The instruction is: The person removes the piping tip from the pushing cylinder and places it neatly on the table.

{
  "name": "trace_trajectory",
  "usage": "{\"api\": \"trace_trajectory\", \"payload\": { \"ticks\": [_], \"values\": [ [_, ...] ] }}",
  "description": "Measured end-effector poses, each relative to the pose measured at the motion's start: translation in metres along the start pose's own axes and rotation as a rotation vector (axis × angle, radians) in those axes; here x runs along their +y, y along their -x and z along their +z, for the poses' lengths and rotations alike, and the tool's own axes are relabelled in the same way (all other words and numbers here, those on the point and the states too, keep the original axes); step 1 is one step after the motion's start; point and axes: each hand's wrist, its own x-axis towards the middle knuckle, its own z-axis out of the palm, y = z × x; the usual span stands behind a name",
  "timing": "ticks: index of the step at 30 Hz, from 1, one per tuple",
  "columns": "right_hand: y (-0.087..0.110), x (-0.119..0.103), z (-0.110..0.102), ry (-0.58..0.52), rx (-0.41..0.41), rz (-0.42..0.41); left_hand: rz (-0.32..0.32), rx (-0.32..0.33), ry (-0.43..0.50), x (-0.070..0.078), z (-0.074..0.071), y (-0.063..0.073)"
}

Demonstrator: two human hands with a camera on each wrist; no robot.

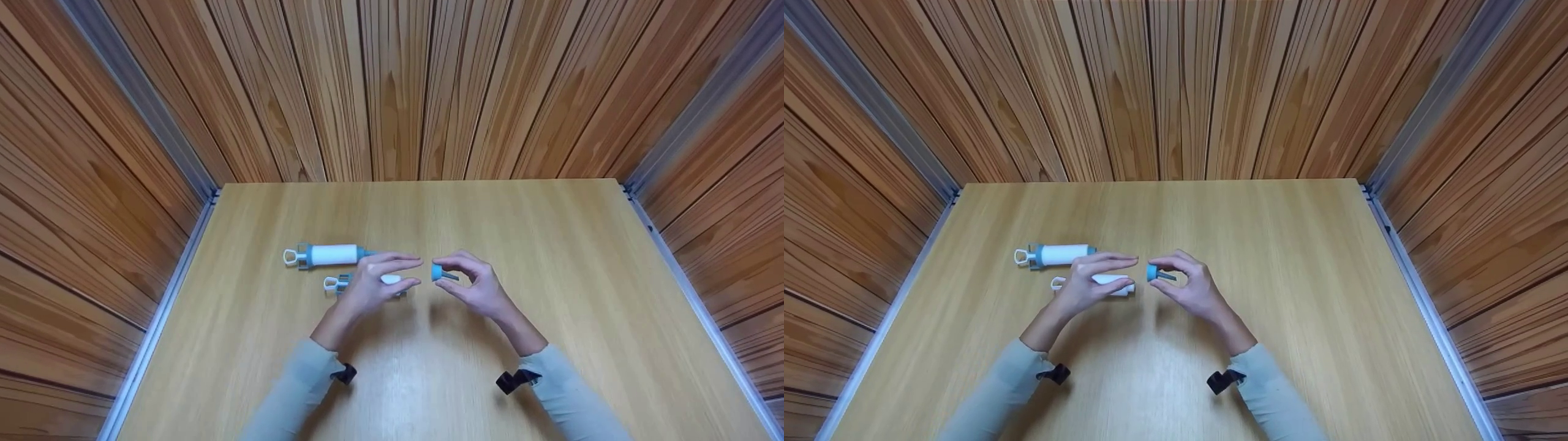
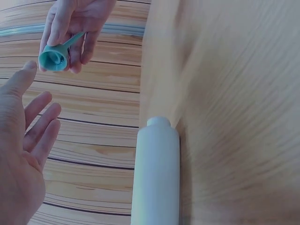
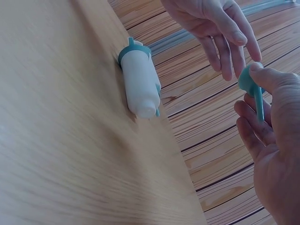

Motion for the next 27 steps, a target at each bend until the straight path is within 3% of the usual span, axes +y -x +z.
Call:
{"api": "trace_trajectory", "payload": {
  "ticks": [15, 22, 27],
  "values": [
    [-0.0018, -0.0028, 0.0040, -0.012, -0.023, 0.017, 0.010, -0.030, 0.021, 0.0056, 0.0055, -0.0026],
    [-0.0038, -0.0033, 0.0061, -0.022, -0.022, 0.001, 0.076, 0.006, 0.012, 0.0040, 0.0081, -0.0045],
    [-0.0046, -0.0040, 0.0064, -0.020, -0.029, -0.013, 0.077, 0.006, 0.028, 0.0056, 0.0074, -0.0057]
  ]
}}
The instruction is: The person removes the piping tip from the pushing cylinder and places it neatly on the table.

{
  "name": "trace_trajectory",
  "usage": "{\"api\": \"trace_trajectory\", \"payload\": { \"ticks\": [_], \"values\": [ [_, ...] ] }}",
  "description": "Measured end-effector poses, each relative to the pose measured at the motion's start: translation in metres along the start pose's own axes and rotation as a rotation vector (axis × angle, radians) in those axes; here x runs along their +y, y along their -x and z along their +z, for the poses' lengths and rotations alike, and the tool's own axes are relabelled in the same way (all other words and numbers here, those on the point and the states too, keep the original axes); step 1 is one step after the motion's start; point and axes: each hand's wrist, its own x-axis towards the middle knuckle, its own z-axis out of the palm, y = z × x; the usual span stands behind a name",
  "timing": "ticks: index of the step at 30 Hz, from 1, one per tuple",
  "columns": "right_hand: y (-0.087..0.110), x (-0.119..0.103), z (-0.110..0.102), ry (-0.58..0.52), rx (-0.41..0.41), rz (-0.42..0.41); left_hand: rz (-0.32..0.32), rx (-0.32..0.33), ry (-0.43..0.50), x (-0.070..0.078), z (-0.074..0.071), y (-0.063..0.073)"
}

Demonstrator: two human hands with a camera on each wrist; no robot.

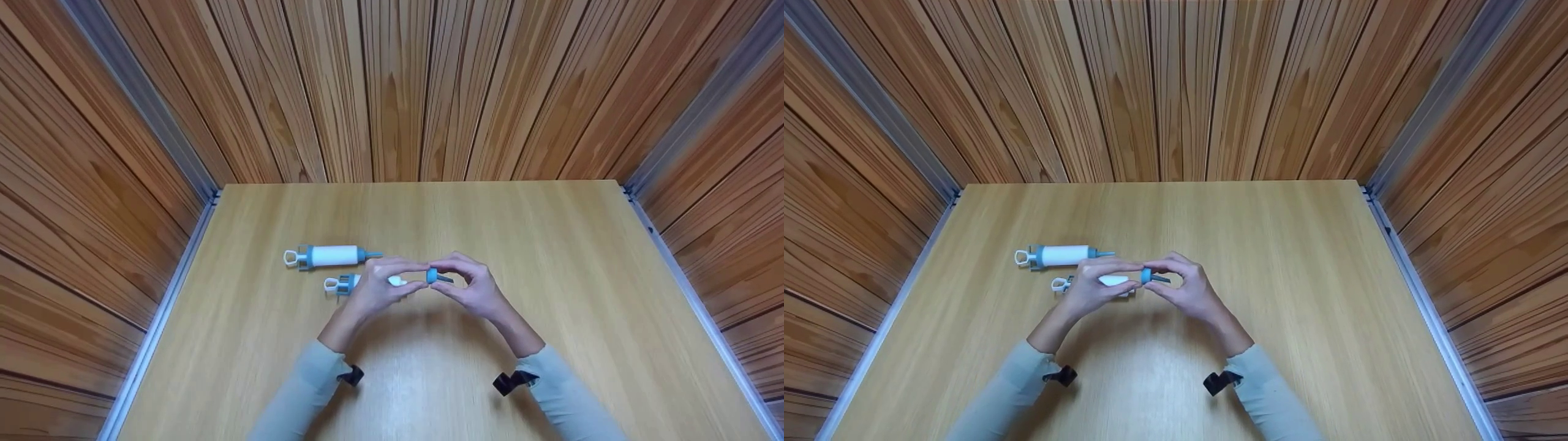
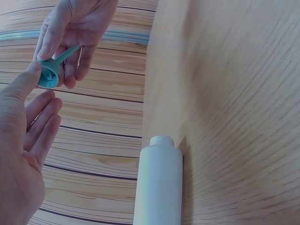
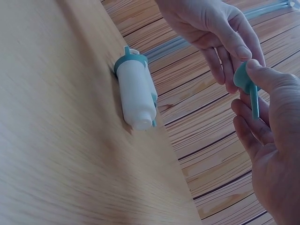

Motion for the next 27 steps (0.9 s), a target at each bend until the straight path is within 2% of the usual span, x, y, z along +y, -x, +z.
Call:
{"api": "trace_trajectory", "payload": {
  "ticks": [7, 17, 27],
  "values": [
    [0.000, -0.002, -0.001, 0.000, -0.007, 0.009, 0.006, -0.009, -0.002, 0.002, -0.001, -0.002],
    [-0.001, -0.003, -0.007, 0.008, 0.002, -0.008, -0.019, -0.023, 0.004, 0.003, -0.003, -0.003],
    [0.003, -0.003, -0.012, 0.016, 0.024, 0.011, -0.015, 0.037, 0.003, 0.002, -0.008, -0.003]
  ]
}}
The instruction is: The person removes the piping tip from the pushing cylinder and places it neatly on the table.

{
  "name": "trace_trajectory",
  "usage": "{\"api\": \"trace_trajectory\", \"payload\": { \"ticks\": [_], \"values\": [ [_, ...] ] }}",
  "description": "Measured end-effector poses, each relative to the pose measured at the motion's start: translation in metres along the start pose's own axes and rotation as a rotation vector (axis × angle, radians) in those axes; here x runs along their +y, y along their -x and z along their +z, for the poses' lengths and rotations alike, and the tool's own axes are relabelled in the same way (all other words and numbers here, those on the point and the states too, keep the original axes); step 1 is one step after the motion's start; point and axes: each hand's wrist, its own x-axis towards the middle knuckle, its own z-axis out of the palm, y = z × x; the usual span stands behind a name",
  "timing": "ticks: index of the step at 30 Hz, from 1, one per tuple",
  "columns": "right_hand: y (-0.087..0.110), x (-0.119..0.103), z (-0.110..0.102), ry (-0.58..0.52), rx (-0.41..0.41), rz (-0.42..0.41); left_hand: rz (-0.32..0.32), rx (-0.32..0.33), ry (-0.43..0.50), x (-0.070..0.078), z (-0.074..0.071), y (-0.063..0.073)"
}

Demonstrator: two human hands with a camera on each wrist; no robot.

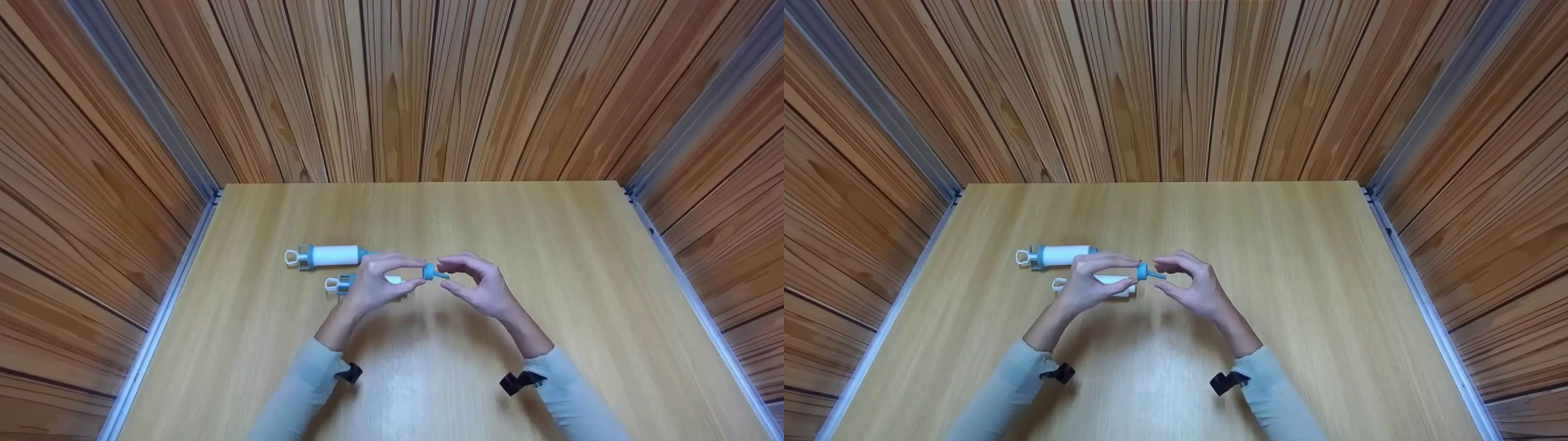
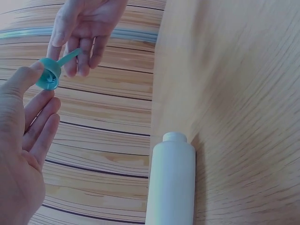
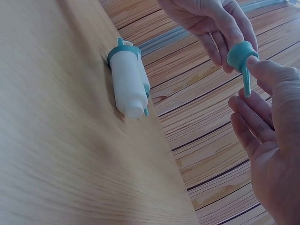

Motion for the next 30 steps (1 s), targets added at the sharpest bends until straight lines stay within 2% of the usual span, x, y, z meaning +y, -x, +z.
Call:
{"api": "trace_trajectory", "payload": {
  "ticks": [11, 20, 30],
  "values": [
    [0.0063, -0.0007, -0.0008, 0.015, -0.021, 0.044, 0.012, 0.021, 0.041, -0.0004, 0.0021, 0.0033],
    [0.0054, 0.0014, -0.0017, 0.000, -0.032, 0.012, -0.004, 0.002, 0.036, 0.0013, 0.0015, 0.0023],
    [0.0050, 0.0004, -0.0009, -0.016, -0.023, -0.013, 0.010, -0.008, 0.016, 0.0007, 0.0033, 0.0027]
  ]
}}
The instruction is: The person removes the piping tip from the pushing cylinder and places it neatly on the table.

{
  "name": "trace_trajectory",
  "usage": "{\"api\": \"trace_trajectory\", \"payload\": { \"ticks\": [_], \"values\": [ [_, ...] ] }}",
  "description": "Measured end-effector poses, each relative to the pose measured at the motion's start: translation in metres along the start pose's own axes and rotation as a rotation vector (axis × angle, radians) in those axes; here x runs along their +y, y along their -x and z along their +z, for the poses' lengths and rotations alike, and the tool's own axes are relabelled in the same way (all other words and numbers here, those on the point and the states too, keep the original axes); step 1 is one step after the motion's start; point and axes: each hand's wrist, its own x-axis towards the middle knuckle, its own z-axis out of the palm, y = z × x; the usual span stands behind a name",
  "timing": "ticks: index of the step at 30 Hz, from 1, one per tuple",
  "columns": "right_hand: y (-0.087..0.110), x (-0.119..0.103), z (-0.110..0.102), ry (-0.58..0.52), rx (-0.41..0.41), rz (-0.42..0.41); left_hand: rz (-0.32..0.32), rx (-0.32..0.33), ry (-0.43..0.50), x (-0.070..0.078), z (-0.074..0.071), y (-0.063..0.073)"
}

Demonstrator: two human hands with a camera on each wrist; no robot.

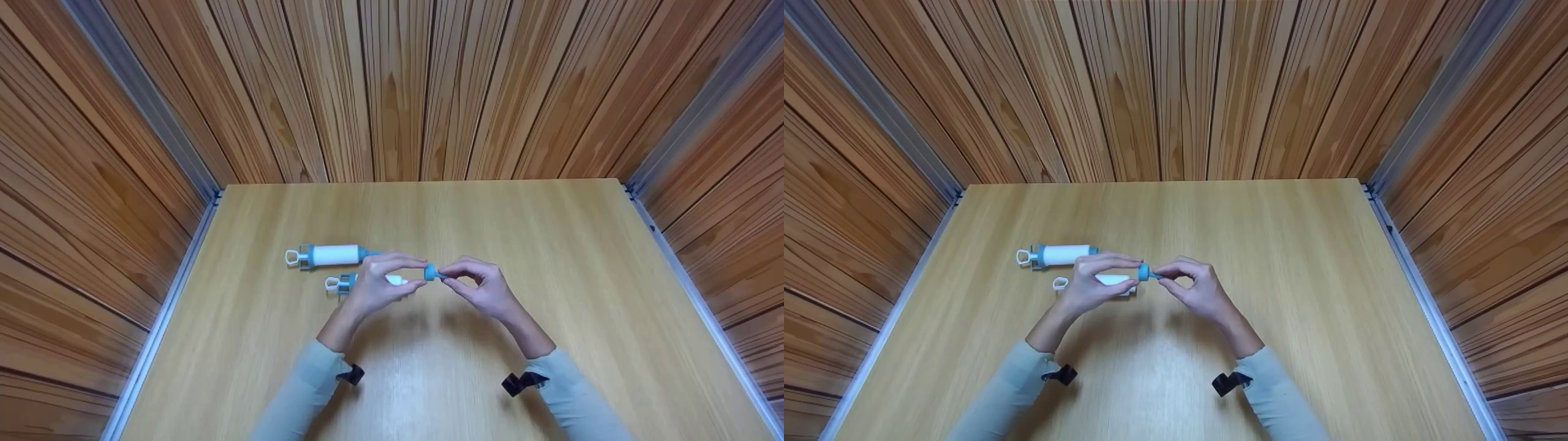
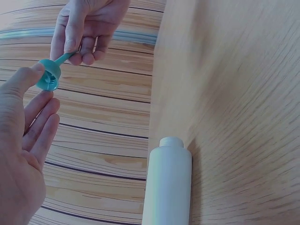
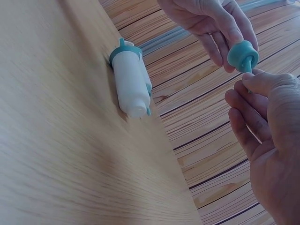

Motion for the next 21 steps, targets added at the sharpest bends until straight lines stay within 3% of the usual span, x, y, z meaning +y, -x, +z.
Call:
{"api": "trace_trajectory", "payload": {
  "ticks": [7, 21],
  "values": [
    [-0.0013, -0.0017, 0.0014, -0.008, -0.012, -0.015, -0.013, -0.010, 0.003, 0.0015, 0.0006, -0.0001],
    [-0.0046, -0.0097, 0.0051, 0.002, 0.012, 0.047, -0.039, -0.026, 0.019, 0.0020, 0.0008, 0.0013]
  ]
}}
